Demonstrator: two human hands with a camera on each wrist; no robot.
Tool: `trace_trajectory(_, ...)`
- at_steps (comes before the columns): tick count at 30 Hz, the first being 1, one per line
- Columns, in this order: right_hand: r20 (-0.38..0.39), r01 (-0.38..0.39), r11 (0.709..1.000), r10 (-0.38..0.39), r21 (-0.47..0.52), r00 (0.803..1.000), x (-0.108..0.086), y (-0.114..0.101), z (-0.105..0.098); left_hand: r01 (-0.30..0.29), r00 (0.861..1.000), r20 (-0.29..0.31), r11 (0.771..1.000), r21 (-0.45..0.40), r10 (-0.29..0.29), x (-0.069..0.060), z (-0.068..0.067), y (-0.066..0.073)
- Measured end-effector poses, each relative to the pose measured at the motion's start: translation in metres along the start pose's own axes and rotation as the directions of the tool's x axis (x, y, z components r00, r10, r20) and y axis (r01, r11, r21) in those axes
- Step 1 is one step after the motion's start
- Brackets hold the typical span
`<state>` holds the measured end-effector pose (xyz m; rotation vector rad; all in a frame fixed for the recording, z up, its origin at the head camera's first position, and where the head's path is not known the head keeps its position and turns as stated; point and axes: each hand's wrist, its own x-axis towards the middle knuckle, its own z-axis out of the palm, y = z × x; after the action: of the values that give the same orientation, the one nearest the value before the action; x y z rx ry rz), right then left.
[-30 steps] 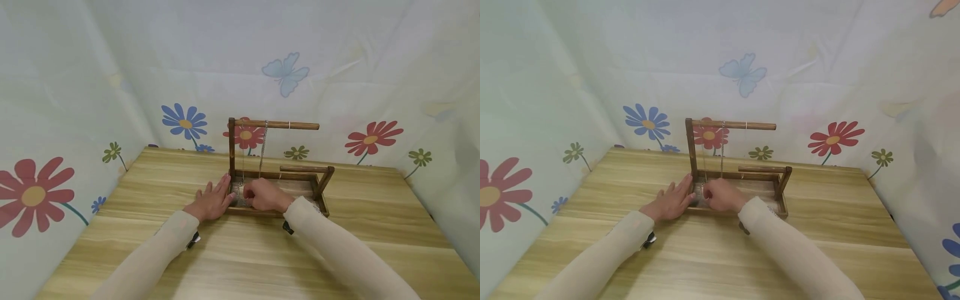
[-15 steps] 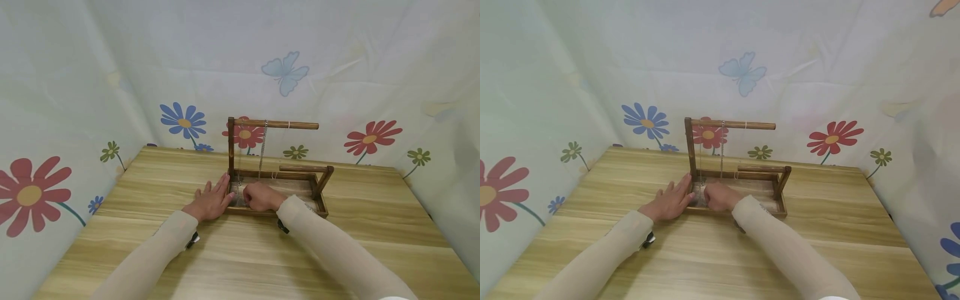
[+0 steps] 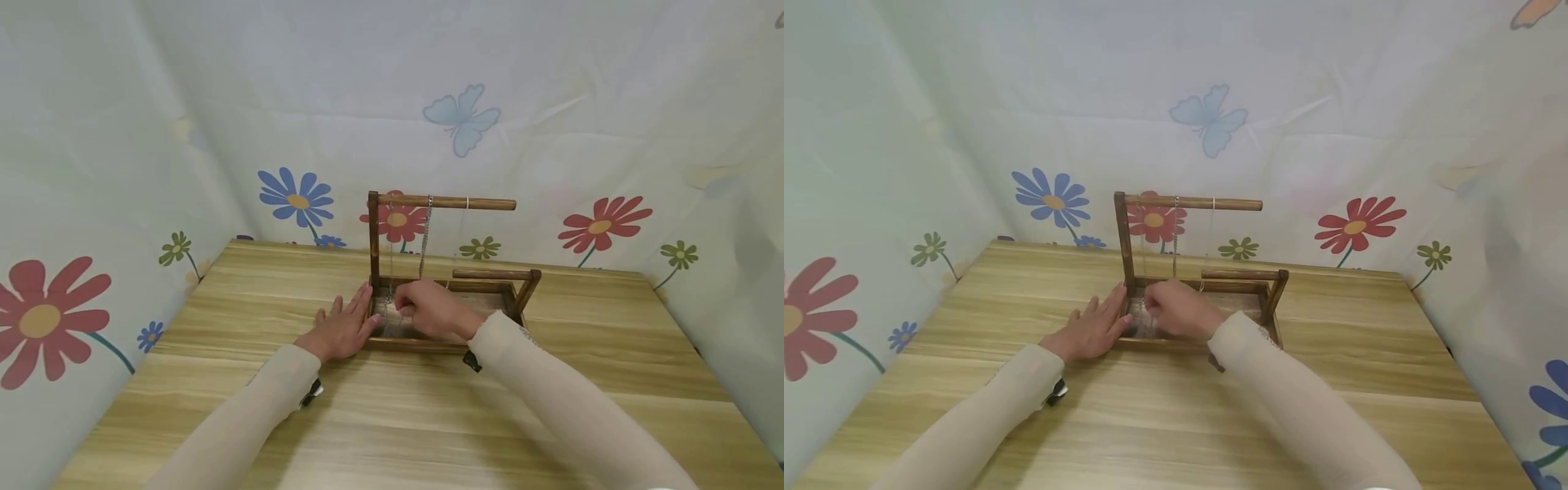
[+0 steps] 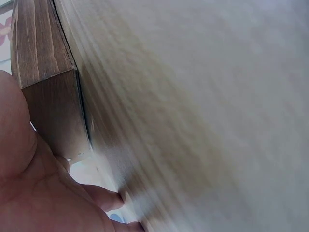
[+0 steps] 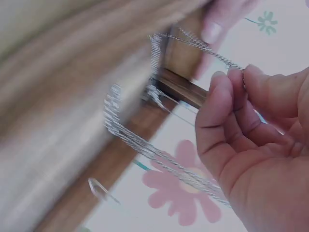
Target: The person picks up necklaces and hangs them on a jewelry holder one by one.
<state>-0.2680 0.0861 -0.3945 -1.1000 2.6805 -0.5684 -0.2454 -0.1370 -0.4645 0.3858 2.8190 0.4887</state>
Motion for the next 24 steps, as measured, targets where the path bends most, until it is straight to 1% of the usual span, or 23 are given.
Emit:
trace_trajectory(2, 0.010, 0.007, 0.999, -0.007, -0.034, 1.000, -0.002, -0.005, -0.007, -0.001, 1.000, -0.003, 1.000, 0.011, 0.001, 0.000, 0.000, 0.000)
trace_trajectory(4, 0.025, -0.002, 0.999, 0.003, -0.040, 1.000, -0.004, -0.010, -0.014, 0.001, 1.000, -0.005, 1.000, 0.014, -0.001, 0.000, 0.000, 0.001)
trace_trajectory(7, 0.029, -0.023, 0.999, 0.024, -0.024, 0.999, -0.006, -0.014, -0.021, 0.005, 1.000, -0.005, 1.000, 0.008, -0.005, -0.001, 0.000, 0.002)
trace_trajectory(11, 0.022, -0.029, 0.999, 0.028, 0.031, 0.999, -0.007, -0.016, -0.029, 0.007, 1.000, 0.000, 1.000, 0.004, -0.007, -0.001, 0.000, 0.002)
trace_trajectory(15, -0.021, -0.001, 0.997, 0.003, 0.079, 1.000, -0.008, -0.018, -0.038, 0.007, 1.000, 0.002, 1.000, 0.001, -0.007, -0.001, 0.000, 0.001)
trace_trajectory(18, -0.075, 0.013, 0.995, -0.005, 0.104, 0.997, -0.011, -0.020, -0.045, 0.012, 1.000, 0.006, 1.000, -0.010, -0.012, 0.000, 0.000, 0.001)
trace_trajectory(24, -0.167, 0.006, 0.982, 0.026, 0.189, 0.986, -0.015, -0.026, -0.057, 0.008, 1.000, 0.005, 1.000, -0.004, -0.008, 0.000, 0.000, 0.000)
